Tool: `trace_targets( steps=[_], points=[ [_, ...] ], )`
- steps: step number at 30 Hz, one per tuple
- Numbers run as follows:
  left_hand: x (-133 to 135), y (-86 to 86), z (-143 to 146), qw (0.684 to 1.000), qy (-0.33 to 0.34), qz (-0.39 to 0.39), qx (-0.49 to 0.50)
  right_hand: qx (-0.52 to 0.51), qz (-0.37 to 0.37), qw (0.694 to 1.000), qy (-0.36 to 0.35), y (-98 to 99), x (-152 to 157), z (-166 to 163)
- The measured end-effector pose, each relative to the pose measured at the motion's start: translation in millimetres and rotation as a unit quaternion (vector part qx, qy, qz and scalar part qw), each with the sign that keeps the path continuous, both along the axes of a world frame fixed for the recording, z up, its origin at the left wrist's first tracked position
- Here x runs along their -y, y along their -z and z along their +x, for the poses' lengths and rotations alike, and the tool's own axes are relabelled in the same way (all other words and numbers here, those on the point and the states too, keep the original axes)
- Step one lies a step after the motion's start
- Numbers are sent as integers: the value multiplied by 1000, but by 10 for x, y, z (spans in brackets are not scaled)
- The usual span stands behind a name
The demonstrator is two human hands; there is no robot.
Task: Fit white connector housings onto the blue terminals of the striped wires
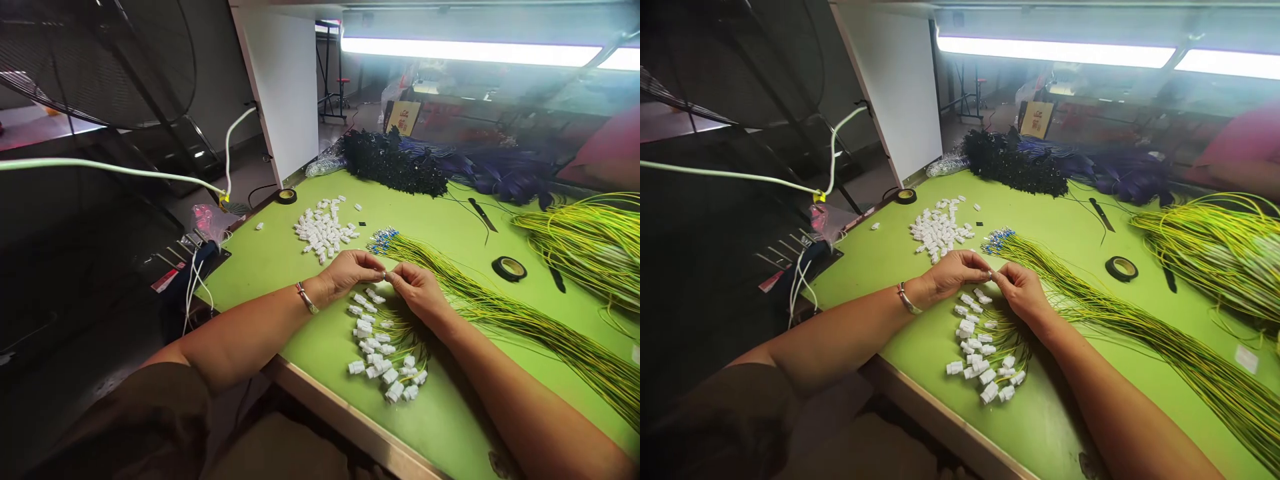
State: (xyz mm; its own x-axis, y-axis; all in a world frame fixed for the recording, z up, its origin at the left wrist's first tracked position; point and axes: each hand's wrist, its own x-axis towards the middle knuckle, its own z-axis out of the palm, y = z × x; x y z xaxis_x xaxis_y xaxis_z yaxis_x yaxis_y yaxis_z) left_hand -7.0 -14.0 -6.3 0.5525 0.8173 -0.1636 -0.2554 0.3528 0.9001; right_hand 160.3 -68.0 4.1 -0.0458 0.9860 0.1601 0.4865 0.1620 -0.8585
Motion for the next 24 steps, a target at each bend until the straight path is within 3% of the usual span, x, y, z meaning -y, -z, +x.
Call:
trace_targets(
  steps=[6,16,21,24],
  points=[
    [-22,-66,-12,997,-13,-66,34,-35,-33,999,3,-1,5,-7],
    [23,-89,19,997,-29,-61,23,-37,-15,999,-23,14,-3,-32],
    [-22,-110,-16,998,31,30,-44,6,-37,999,-36,-10,-53,77],
    [-10,-121,-43,977,113,130,-130,123,26,991,36,-15,-146,226]
  ],
)
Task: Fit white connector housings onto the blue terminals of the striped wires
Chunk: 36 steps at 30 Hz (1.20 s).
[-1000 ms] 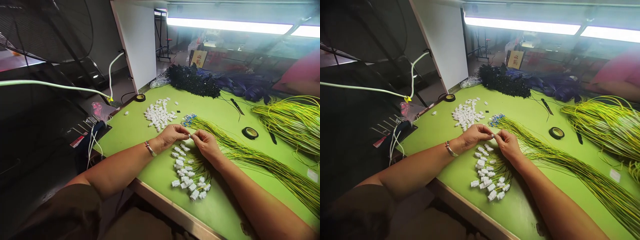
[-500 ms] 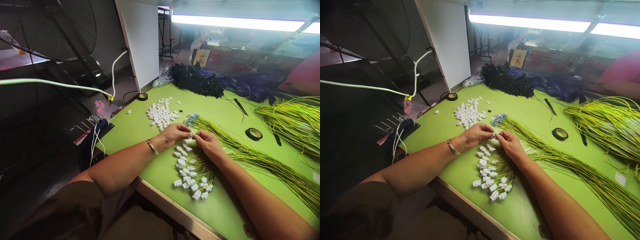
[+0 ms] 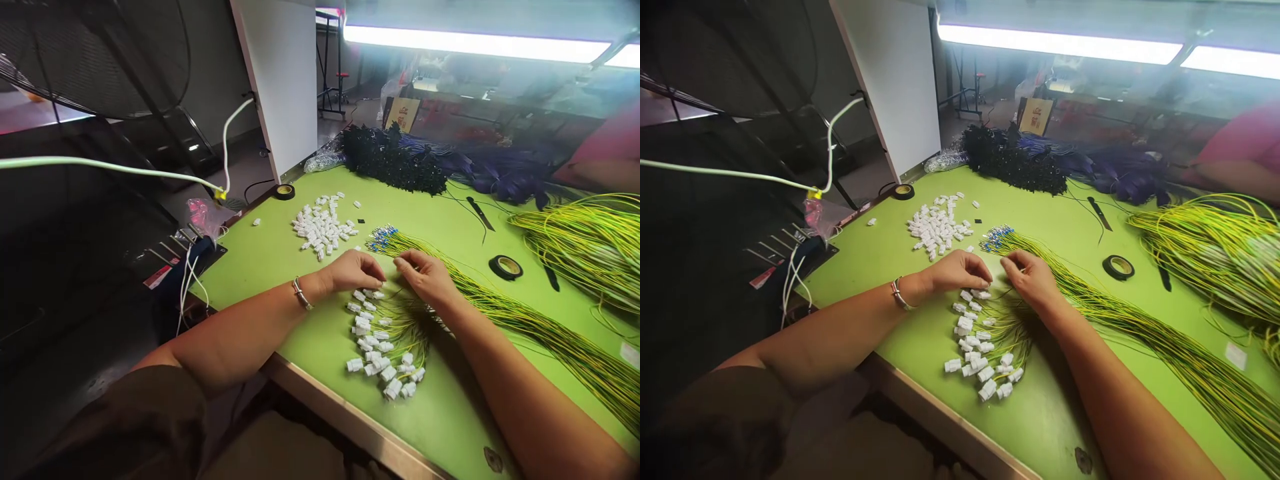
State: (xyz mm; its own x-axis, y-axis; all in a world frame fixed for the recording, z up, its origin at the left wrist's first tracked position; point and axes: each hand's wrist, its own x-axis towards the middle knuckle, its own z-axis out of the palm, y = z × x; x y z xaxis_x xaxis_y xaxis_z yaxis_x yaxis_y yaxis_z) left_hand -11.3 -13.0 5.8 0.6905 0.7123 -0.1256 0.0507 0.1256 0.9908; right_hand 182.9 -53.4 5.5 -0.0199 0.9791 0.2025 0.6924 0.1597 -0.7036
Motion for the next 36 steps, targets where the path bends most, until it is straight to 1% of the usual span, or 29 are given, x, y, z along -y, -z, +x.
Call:
trace_targets(
  steps=[2,3,5,6,7,8,9,10,11,12,13,14,15,16,17,19,21,23,25,28,30,32,34,36],
  points=[
    [58,-17,-16,993,90,60,-44,122,58,989,61,32,-60,84],
    [97,-30,-25,984,151,83,-52,181,70,978,73,57,-82,111],
    [175,-65,-45,954,276,108,-48,273,75,957,65,109,-104,131],
    [202,-84,-56,940,318,115,-42,304,77,948,54,131,-106,127],
    [214,-103,-68,931,342,121,-37,327,82,941,43,147,-103,119],
    [207,-122,-81,930,341,131,-36,342,88,935,35,157,-97,108],
    [181,-138,-95,937,313,147,-42,352,97,930,29,160,-89,99],
    [136,-152,-110,949,259,170,-56,358,109,927,28,157,-79,91],
    [75,-162,-126,960,182,199,-76,360,124,924,31,151,-69,86],
    [4,-168,-143,964,90,230,-102,361,140,921,36,142,-57,82],
    [-69,-168,-160,957,-8,260,-132,363,154,918,39,133,-45,77],
    [-138,-163,-175,941,-92,283,-162,367,164,915,38,125,-31,72],
    [-195,-153,-186,923,-146,300,-190,373,168,912,35,119,-18,63],
    [-237,-139,-193,910,-168,312,-216,379,165,910,27,115,-4,51],
    [-261,-122,-194,900,-165,324,-242,382,158,910,20,113,7,35],
    [-263,-87,-184,880,-119,357,-291,376,140,916,-1,115,24,-11],
    [-233,-59,-168,851,-83,394,-336,357,121,926,-26,122,28,-75],
    [-202,-47,-163,833,-68,409,-366,338,102,934,-44,131,22,-154],
    [-190,-49,-176,833,-57,404,-374,330,88,939,-44,141,11,-230],
    [-212,-69,-213,840,-49,408,-355,335,81,938,-39,153,-5,-292],
    [-248,-87,-236,852,-74,400,-331,331,83,939,-39,156,-9,-288],
    [-291,-105,-251,884,-117,356,-280,297,90,950,-29,154,0,-262],
    [-323,-118,-256,933,-152,261,-195,236,87,968,-16,144,21,-239],
    [-332,-122,-251,975,-156,129,-92,175,76,982,-2,131,51,-229]
  ],
)
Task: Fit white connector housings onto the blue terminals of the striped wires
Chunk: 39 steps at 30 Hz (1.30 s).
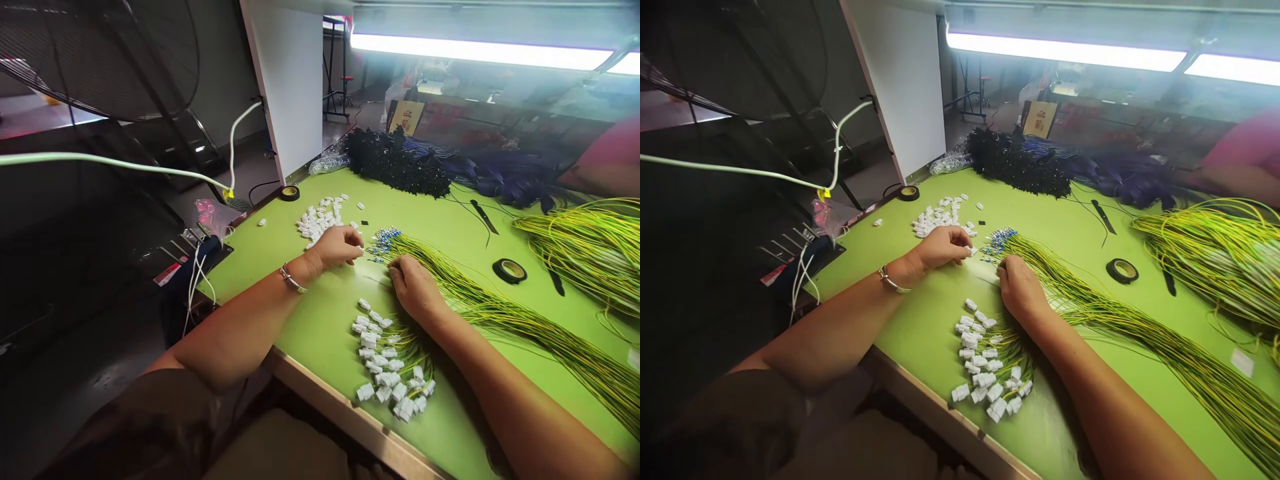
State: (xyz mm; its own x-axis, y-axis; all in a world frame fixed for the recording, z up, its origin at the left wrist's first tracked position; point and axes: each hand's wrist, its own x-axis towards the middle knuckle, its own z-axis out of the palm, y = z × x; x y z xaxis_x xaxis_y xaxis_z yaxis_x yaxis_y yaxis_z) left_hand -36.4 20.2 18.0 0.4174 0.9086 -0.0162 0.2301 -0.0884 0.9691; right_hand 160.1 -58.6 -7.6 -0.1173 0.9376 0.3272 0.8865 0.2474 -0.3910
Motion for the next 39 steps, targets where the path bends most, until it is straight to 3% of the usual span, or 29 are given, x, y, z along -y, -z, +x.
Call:
trace_targets(
  steps=[2,5,10,16,24,30,39],
  points=[
    [16,3,14,988,15,-116,96,-54,1,998,23,-11,28,1],
    [58,15,44,958,34,-234,162,-117,20,993,28,-16,51,8],
    [91,41,83,922,49,-317,214,-101,55,993,6,-31,62,46],
    [96,74,104,909,52,-340,234,-77,87,992,-50,-68,125,42],
    [88,143,123,912,74,-330,231,-105,120,986,-43,37,104,48],
    [103,130,119,909,73,-334,238,-116,52,991,30,-17,97,25],
    [99,111,113,913,70,-331,229,-251,-70,965,0,-169,98,-7]
  ],
)
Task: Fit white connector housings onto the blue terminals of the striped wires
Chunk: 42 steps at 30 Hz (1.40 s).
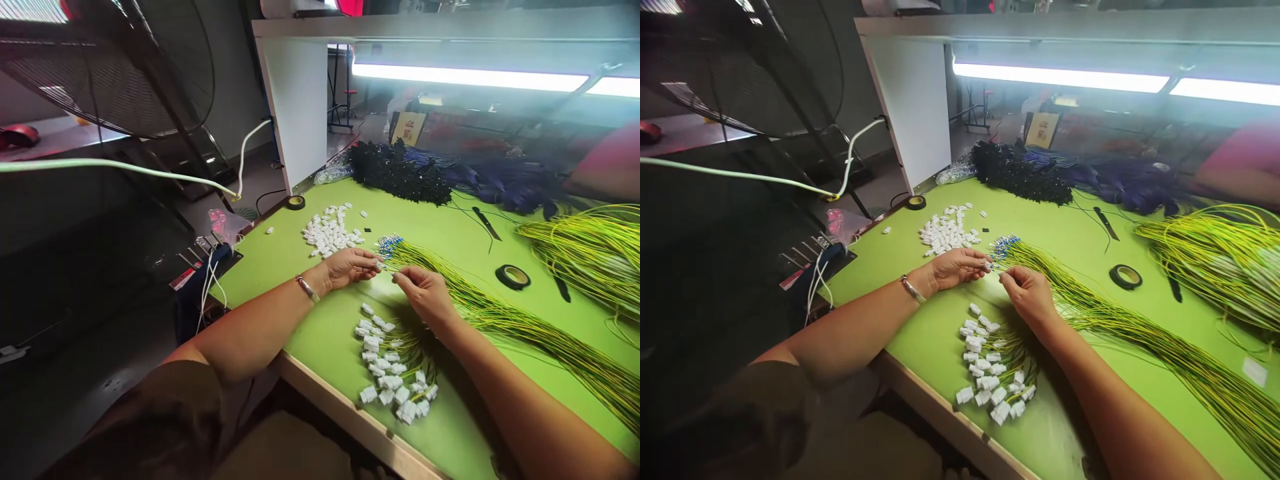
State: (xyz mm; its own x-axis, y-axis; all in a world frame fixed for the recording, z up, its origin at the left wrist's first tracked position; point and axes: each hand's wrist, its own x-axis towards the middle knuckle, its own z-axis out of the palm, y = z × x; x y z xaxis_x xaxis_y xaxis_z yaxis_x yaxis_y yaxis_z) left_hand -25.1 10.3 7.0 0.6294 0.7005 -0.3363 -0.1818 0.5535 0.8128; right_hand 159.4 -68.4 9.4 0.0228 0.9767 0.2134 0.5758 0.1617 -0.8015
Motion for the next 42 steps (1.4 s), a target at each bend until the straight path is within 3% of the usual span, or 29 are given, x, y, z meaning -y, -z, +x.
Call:
trace_targets(
  steps=[12,21,27,42],
  points=[
    [41,1,20,1000,10,-1,1,-72,-85,993,-26,-50,-22,-5],
    [80,21,60,999,16,27,-14,-209,-231,948,-65,30,-48,77],
    [88,-9,69,999,5,9,-33,-279,-238,927,-78,52,-59,76],
    [127,-71,67,999,-2,14,-34,-282,-230,930,-54,40,-54,61]
  ],
)
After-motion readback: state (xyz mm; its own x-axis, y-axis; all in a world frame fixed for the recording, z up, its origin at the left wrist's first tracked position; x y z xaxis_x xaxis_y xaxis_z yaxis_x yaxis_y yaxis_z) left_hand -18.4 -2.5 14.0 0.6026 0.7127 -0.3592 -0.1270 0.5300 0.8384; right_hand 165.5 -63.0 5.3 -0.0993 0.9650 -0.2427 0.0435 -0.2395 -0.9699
